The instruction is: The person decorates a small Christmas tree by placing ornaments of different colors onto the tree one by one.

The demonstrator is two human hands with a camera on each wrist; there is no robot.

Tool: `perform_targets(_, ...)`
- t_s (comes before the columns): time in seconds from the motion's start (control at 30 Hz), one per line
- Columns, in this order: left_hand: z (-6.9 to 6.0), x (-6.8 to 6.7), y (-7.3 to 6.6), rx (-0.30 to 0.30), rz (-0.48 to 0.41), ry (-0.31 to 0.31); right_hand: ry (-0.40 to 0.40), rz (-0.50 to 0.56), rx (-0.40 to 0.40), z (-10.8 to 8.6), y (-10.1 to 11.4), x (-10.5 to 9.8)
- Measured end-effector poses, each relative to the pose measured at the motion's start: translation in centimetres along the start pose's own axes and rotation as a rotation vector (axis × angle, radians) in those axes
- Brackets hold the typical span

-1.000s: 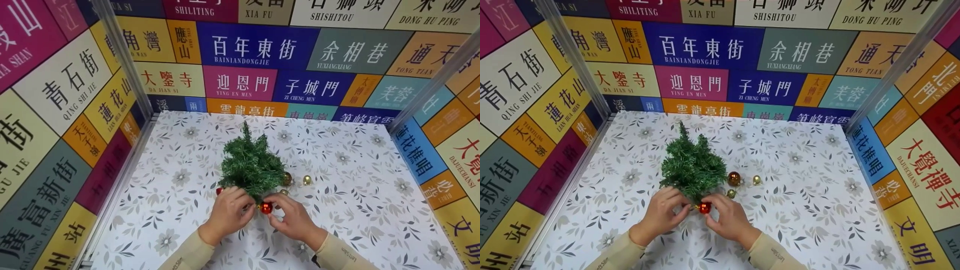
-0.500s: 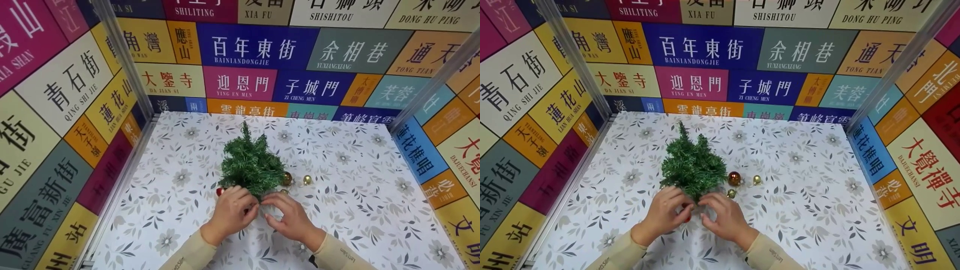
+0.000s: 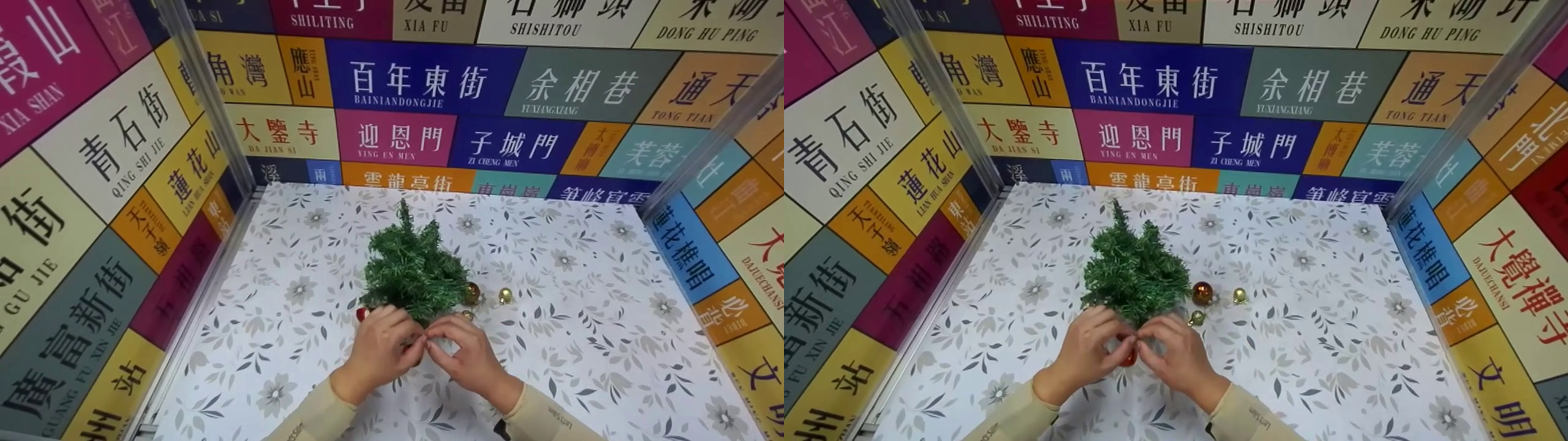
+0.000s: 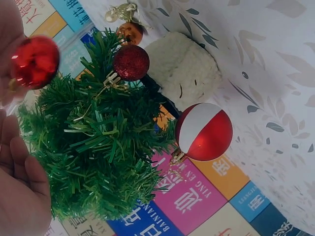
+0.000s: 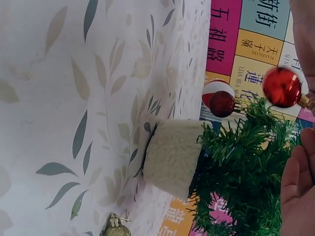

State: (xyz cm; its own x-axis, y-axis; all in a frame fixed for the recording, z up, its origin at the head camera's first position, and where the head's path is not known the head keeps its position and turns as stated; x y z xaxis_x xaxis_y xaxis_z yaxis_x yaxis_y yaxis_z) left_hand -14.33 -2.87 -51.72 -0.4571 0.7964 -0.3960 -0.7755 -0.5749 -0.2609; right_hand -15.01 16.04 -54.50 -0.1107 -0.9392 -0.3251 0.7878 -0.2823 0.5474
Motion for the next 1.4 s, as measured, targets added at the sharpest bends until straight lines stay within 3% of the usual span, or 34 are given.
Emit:
perform_targets(0.17, 0.0, 0.1, 0.1, -0.012, -0.001, 0.019, -0.006, 0.019, 0.030, 0.0, -0.3, 0.0)
perform_targets(0.33, -0.2, -0.1, 0.5, -0.017, 0.025, 0.027, -0.015, -0.084, 0.058, 0.2, -0.1, -0.1)
perform_targets(0.5, -0.3, -0.3, 1.1, -0.010, 0.071, 0.006, -0.071, -0.236, -0.019, 0.5, -0.1, 0.1)
perform_targets(0.6, -0.4, -0.1, 1.4, -0.012, 0.102, -0.038, -0.107, -0.296, -0.062, 0.7, -0.2, 0.5)
perform_targets(0.9, -0.4, 0.1, 1.9, 0.028, 0.192, -0.180, -0.217, -0.378, -0.138, 1.2, -0.6, 1.1)
perform_targets(1.13, -0.3, 0.2, 2.4, 0.025, 0.227, -0.164, -0.261, -0.433, -0.228, 1.4, -0.8, 1.3)
perform_targets(1.4, -0.2, 0.2, 3.1, 0.003, 0.225, -0.148, -0.283, -0.452, -0.230, 1.1, -1.0, 1.7)
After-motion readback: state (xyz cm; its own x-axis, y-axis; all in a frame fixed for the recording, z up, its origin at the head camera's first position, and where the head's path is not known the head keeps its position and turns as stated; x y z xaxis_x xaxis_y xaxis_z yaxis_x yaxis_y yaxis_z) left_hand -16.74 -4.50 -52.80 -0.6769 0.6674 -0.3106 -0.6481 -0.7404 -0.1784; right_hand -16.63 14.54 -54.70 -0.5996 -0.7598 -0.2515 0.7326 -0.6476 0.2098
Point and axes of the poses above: each hand's wrist, its own z-axis towards the middle knuckle, its own x-axis out of the palm, y = z × x, the point moved 2 cm from there along z, towards the middle knuckle, and after that the axes turned 12 degrees about -y, right-handed, at the moved point
